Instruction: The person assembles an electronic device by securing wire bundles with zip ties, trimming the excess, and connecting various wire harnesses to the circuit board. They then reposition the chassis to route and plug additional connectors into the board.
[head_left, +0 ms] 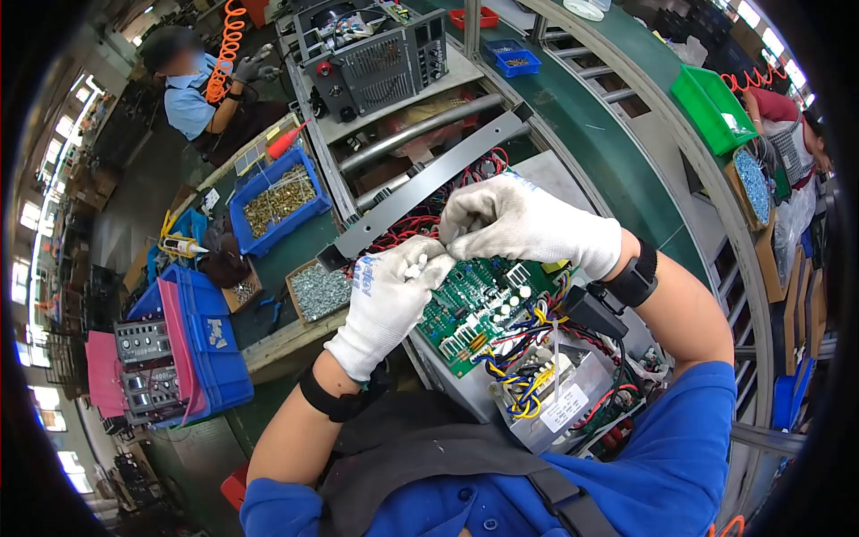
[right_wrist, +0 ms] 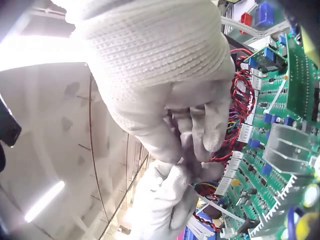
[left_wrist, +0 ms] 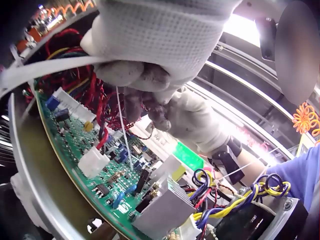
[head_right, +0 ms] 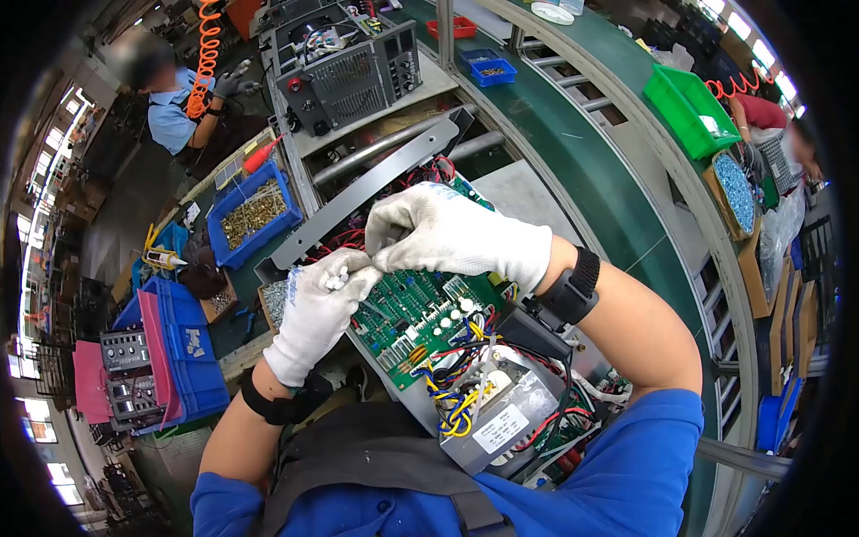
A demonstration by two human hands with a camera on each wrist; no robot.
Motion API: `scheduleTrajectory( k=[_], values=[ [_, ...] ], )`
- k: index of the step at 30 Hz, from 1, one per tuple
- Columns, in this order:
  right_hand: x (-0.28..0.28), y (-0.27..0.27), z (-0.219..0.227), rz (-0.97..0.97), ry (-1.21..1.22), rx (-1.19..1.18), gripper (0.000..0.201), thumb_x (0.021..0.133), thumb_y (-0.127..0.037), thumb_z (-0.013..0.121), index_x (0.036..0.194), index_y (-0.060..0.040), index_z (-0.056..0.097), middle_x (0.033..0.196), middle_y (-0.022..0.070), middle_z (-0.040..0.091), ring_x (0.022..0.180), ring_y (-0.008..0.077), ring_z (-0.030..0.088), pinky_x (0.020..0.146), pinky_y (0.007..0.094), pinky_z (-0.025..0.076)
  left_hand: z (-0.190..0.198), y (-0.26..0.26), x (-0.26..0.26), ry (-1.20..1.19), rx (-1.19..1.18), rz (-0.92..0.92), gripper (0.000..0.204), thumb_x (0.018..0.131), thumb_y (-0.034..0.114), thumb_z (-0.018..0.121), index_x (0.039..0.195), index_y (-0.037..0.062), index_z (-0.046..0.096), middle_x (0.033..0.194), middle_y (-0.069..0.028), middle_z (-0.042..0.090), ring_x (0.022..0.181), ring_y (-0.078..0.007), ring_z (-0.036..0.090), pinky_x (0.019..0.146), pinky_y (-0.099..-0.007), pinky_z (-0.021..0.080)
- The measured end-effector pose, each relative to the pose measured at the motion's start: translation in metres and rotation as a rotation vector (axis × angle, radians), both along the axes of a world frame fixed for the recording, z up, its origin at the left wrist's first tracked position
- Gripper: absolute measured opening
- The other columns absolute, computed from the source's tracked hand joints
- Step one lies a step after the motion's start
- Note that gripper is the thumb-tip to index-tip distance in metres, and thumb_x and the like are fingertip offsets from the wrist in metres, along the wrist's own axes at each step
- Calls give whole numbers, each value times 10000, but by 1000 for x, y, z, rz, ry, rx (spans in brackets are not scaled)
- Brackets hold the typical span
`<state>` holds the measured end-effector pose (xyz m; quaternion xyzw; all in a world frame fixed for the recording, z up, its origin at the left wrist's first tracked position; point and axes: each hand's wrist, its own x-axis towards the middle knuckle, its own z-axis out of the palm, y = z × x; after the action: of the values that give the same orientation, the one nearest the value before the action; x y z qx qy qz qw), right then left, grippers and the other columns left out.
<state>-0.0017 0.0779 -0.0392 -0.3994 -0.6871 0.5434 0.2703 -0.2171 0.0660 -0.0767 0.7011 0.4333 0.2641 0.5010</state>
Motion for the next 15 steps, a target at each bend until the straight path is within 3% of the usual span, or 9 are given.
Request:
scheduleTrajectory(
  k=[3,5,7,8,10,12,13,14,15],
  values=[
    [1,2,1,19,-59,145,206,797,-163,651,891,18,669,771,113,638,725,163,610,686,308,481,-2,2,1,-15,-8,9,184,871,109,643,1021,3,635,782,-29,610,692,-80,537,636,-236,449],
    [3,2,6,52,-163,276,132,843,-88,645,939,-4,680,809,33,634,764,104,575,720,282,478,-2,3,5,-28,-24,34,242,864,169,659,1038,6,619,749,-57,601,647,-105,545,615,-259,458],
    [-1,-5,24,-30,-226,114,111,805,-59,676,902,-8,668,820,71,633,719,168,592,667,302,485,0,3,14,-4,300,142,365,843,163,648,1169,13,578,802,-82,624,637,-138,556,644,-278,486],
    [-2,-6,25,-20,-273,194,97,798,-47,678,886,-11,662,801,70,622,708,177,588,654,305,480,8,1,18,-11,340,146,455,833,150,623,1264,27,547,917,-130,662,653,-173,588,676,-308,510],
    [0,-3,15,8,-279,528,78,788,-22,674,859,-15,643,751,70,589,699,201,588,641,316,471,12,3,21,217,302,86,438,862,200,604,1279,76,565,933,-165,687,702,-269,667,699,-367,533],
    [5,-5,17,30,-197,473,74,796,-43,645,859,-4,651,729,81,600,631,193,591,608,314,474,1,12,20,335,425,64,358,900,258,570,1234,136,613,819,-152,681,754,-337,672,698,-418,536],
    [7,-5,18,38,-127,489,97,803,-68,617,864,-3,657,688,82,597,543,179,582,557,311,473,7,13,23,475,353,56,321,926,277,540,1203,143,634,799,-149,683,733,-331,675,679,-420,535],
    [10,-2,24,53,-57,733,96,820,-67,615,879,-1,654,718,50,608,567,127,576,560,279,466,-1,16,24,544,506,81,314,943,287,519,1196,135,627,772,-148,681,707,-333,671,654,-429,530],
    [11,-14,42,-36,-69,362,99,844,-82,601,864,-5,658,761,21,630,627,77,575,586,255,467,-5,17,26,613,658,108,311,959,297,497,1188,127,620,746,-148,679,680,-335,667,629,-438,525]
  ],
)
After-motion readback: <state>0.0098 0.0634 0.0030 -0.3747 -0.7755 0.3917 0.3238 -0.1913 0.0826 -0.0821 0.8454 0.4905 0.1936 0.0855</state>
